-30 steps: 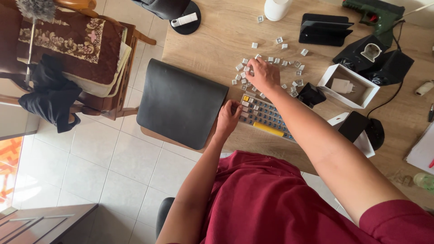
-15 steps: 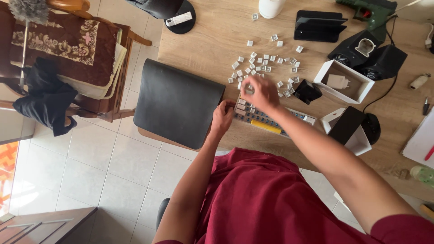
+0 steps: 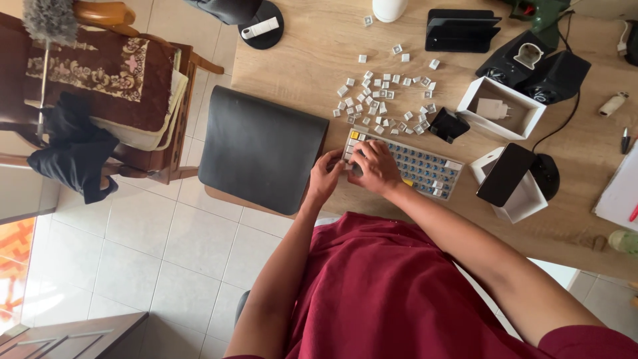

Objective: Installing keycaps onto a mechanical keyboard board.

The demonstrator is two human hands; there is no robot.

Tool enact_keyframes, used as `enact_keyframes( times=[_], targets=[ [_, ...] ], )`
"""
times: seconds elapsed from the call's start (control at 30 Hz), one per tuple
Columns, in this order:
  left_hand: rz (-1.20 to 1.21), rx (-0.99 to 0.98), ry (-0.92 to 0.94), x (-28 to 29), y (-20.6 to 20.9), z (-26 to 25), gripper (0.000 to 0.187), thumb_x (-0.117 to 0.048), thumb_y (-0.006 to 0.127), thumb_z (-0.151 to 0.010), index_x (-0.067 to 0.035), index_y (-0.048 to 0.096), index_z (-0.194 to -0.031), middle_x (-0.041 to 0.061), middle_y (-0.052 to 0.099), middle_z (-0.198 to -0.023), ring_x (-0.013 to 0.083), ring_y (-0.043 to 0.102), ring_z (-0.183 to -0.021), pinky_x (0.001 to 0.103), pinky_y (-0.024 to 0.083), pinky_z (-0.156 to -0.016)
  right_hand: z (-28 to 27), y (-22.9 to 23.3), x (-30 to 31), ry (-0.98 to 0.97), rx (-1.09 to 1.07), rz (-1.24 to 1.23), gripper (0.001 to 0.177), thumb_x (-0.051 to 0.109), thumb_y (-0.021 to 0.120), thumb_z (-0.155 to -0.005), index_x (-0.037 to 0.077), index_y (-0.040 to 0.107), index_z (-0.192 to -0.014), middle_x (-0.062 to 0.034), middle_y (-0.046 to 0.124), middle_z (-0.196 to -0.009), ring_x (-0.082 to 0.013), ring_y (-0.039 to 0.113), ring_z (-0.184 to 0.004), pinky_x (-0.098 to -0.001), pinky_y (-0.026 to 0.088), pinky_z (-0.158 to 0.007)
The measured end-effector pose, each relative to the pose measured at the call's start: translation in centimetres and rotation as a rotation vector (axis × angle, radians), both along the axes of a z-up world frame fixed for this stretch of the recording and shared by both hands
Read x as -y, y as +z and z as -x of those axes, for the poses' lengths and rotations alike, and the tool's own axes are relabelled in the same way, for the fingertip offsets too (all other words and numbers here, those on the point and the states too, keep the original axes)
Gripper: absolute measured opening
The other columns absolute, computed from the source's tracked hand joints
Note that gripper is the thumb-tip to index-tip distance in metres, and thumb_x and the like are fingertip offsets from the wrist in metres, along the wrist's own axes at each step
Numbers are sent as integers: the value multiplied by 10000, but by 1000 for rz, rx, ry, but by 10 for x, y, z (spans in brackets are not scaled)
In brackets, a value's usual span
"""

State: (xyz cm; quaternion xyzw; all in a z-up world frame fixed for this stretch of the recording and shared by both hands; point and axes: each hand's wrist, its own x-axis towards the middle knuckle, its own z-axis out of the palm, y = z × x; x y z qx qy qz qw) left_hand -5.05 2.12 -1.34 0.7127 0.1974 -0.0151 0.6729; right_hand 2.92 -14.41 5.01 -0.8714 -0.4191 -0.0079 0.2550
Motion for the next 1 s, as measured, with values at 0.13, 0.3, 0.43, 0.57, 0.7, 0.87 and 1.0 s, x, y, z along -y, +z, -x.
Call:
enact_keyframes(
  times=[0.13, 0.3, 0.43, 0.57, 0.7, 0.87, 1.0],
  targets=[
    [-43, 11, 11, 2, -3, 6, 343, -92, 693, -932, -19, 676, -1267, 113, 713, -1168, 170, 730, -1032, 304, 590, -886, 8, -11, -1, -60, 51, 12, 224, 301, 816, -788, 126, 701, -866, -45, 616, -1090, -244, 575, -1076, -409, 433, -1027],
    [-73, 9, 15, 2, -3, 6, 323, -108, 723, -941, -14, 691, -1247, 116, 730, -1140, 178, 738, -1007, 306, 588, -873, 14, -18, 6, -83, 84, 16, 197, 288, 828, -810, 154, 713, -896, -7, 624, -1074, -225, 574, -1077, -419, 419, -1054],
    [-53, 13, 17, 2, -3, 6, 298, -113, 714, -967, -18, 692, -1248, 110, 738, -1134, 164, 743, -1008, 298, 583, -877, 17, -12, 6, -97, 117, -21, 216, 280, 837, -779, 160, 728, -922, 11, 630, -1048, -215, 578, -1079, -425, 404, -1032],
    [-76, 33, 26, 3, -9, 6, 301, -106, 720, -946, -12, 692, -1231, 112, 735, -1120, 154, 741, -990, 286, 591, -858, 18, -12, 2, -122, 141, -10, 200, 293, 857, -803, 179, 726, -903, 24, 630, -1040, -207, 579, -1066, -435, 393, -1042],
    [-100, 40, 30, 4, -7, 5, 276, -102, 720, -950, -10, 700, -1210, 113, 750, -1092, 151, 751, -958, 283, 597, -840, 20, -14, 4, -135, 152, 15, 230, 303, 865, -790, 204, 727, -946, 35, 627, -1047, -199, 575, -1073, -447, 381, -1037],
    [-134, 61, 30, 5, -6, 5, 253, -104, 711, -962, -15, 706, -1198, 111, 752, -1083, 160, 757, -932, 291, 600, -823, 21, -14, 9, -199, 102, 68, 297, 332, 868, -791, 193, 685, -978, 4, 617, -1018, -212, 565, -1004, -433, 386, -984],
    [-170, 53, 24, 7, -2, 5, 247, -111, 718, -956, -18, 703, -1185, 113, 737, -1084, 171, 758, -918, 294, 604, -802, 24, -12, 12, -217, 117, 28, 309, 349, 865, -801, 190, 640, -940, 4, 596, -968, -202, 557, -946, -409, 388, -908]
  ],
)
